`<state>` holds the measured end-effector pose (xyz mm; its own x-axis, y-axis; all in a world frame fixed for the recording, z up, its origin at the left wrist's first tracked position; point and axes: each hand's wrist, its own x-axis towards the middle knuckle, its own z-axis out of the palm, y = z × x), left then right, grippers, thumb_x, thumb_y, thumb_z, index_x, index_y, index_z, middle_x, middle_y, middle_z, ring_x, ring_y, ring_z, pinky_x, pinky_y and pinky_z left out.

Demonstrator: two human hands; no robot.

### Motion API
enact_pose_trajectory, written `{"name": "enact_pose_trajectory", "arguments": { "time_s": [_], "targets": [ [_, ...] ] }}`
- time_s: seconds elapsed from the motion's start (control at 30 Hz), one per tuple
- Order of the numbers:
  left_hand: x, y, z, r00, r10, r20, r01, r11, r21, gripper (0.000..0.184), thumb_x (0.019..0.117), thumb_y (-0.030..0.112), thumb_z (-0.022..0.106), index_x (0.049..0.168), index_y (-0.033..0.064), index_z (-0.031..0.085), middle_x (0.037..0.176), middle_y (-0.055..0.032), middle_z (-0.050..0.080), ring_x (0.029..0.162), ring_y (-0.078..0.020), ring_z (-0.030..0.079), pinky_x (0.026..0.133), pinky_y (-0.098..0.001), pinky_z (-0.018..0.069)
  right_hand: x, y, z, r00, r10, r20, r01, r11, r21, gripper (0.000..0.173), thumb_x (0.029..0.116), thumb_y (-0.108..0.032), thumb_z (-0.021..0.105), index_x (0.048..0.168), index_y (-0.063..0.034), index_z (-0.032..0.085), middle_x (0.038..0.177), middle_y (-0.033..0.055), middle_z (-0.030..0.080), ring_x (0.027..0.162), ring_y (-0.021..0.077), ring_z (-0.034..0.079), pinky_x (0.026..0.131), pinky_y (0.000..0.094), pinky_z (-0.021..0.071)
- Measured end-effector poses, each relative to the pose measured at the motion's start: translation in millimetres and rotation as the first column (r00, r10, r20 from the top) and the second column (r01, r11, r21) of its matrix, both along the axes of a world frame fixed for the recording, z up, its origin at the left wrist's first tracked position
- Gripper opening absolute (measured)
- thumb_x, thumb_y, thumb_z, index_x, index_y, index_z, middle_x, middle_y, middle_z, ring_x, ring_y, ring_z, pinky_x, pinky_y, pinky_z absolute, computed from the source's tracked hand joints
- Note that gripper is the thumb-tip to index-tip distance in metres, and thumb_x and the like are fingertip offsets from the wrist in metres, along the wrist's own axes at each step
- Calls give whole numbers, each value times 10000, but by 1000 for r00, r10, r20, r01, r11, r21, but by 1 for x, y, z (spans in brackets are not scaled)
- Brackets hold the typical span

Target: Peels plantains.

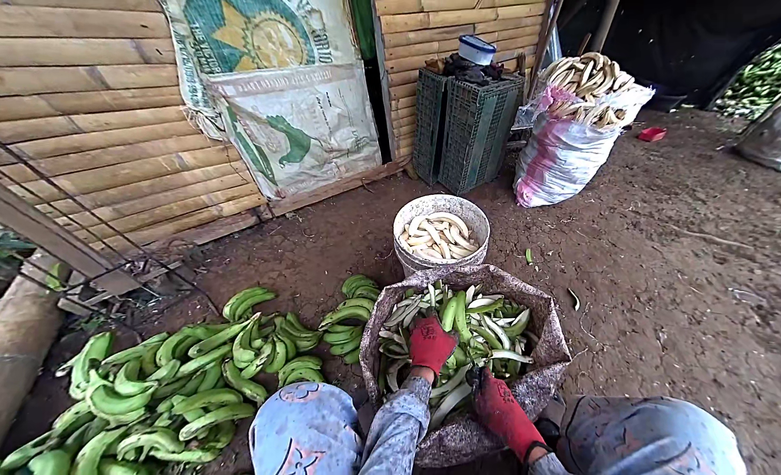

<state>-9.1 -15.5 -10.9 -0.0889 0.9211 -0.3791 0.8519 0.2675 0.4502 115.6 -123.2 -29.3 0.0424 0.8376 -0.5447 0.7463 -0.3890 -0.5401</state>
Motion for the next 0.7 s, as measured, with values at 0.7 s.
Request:
{"name": "enact_pose_trajectory", "arguments": {
  "time_s": [0.7],
  "targets": [
    [-23, -19, 23, 980, -9, 197, -19, 990, 138, 672, 926, 294, 700, 1509, 63, 460, 1442, -206, 553, 1347, -341, 532, 1139, -521, 406, 38, 6, 66, 936, 281, 210, -242, 951, -194, 444, 1042, -404, 543, 1231, -17, 651, 1280, 236, 648, 1235, 392, 611, 1000, 629, 467]
  ]
}}
